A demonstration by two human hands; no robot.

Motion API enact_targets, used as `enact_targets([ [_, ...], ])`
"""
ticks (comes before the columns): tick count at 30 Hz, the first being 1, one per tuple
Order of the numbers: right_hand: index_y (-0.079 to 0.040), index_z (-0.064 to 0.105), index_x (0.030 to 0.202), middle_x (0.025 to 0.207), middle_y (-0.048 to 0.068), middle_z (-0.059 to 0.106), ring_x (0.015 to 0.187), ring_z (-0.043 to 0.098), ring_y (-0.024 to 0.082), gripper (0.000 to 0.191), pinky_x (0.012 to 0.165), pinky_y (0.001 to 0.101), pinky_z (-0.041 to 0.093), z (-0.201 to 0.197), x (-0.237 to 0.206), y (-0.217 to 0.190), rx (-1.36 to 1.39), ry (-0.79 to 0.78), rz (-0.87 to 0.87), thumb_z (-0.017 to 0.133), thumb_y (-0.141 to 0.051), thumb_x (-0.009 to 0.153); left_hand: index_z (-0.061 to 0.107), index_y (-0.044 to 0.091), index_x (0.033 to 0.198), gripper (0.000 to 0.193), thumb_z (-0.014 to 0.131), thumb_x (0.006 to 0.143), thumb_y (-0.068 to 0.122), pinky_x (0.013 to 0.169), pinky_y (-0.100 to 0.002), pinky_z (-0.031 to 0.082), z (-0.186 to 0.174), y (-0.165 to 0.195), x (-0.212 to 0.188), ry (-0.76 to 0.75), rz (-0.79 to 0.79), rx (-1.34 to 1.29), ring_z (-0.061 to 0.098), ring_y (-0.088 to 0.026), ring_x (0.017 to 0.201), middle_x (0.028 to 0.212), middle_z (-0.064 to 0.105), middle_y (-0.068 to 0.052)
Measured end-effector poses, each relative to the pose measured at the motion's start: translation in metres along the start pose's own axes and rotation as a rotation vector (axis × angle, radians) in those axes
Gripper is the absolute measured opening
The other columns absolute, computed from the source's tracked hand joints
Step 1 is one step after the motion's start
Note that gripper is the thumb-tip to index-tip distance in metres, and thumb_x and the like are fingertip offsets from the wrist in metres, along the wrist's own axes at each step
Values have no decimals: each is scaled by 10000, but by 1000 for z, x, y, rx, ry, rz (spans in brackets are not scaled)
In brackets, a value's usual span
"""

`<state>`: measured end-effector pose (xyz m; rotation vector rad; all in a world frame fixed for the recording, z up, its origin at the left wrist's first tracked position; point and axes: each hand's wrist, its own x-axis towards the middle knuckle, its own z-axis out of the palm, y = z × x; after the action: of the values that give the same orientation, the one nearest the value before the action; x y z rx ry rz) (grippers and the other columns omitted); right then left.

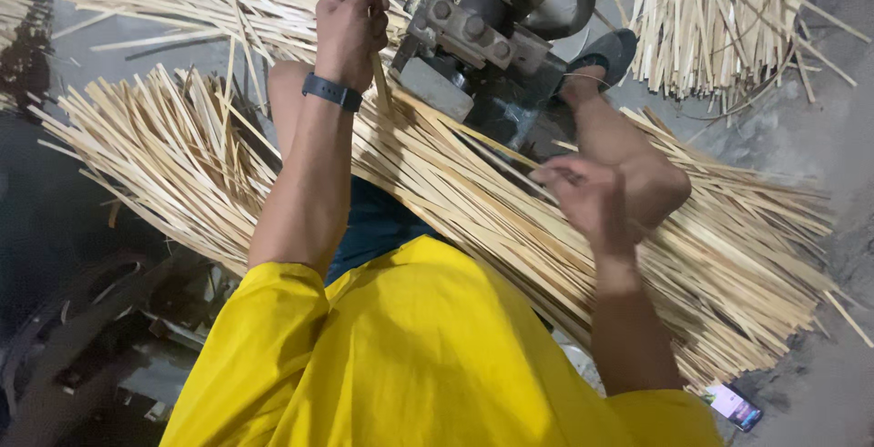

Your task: The person sits on the floor of a workshop and feeds bamboo strips one at a time through a hand-cranked splitting machine, pulling each strip through the rollers and placing the split strips onto large piles on the floor around them.

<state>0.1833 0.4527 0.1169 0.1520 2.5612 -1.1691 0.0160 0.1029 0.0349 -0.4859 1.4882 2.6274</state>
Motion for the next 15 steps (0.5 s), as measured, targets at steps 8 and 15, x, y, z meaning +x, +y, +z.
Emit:
enact_targets([
  [8,-91,785,1006,984,60,773,829,741,112,91,733,222,628,-87,-2,76,-178,260,-261,797,-179,1024,608,106,926,256,731,1009,315,452,-238,340,-2,14,-6,27,9,44,461,-59,542,745,598,10],
  [15,-71,831,1054,868,140,766,725,712,230,117,622,332,552,-54,50,56,-491,293,-528,804,-168,993,609,103,945,253,742,987,314,451,-226,338,0,6,-3,38,-46,21,456,-51,547,740,578,16],
])
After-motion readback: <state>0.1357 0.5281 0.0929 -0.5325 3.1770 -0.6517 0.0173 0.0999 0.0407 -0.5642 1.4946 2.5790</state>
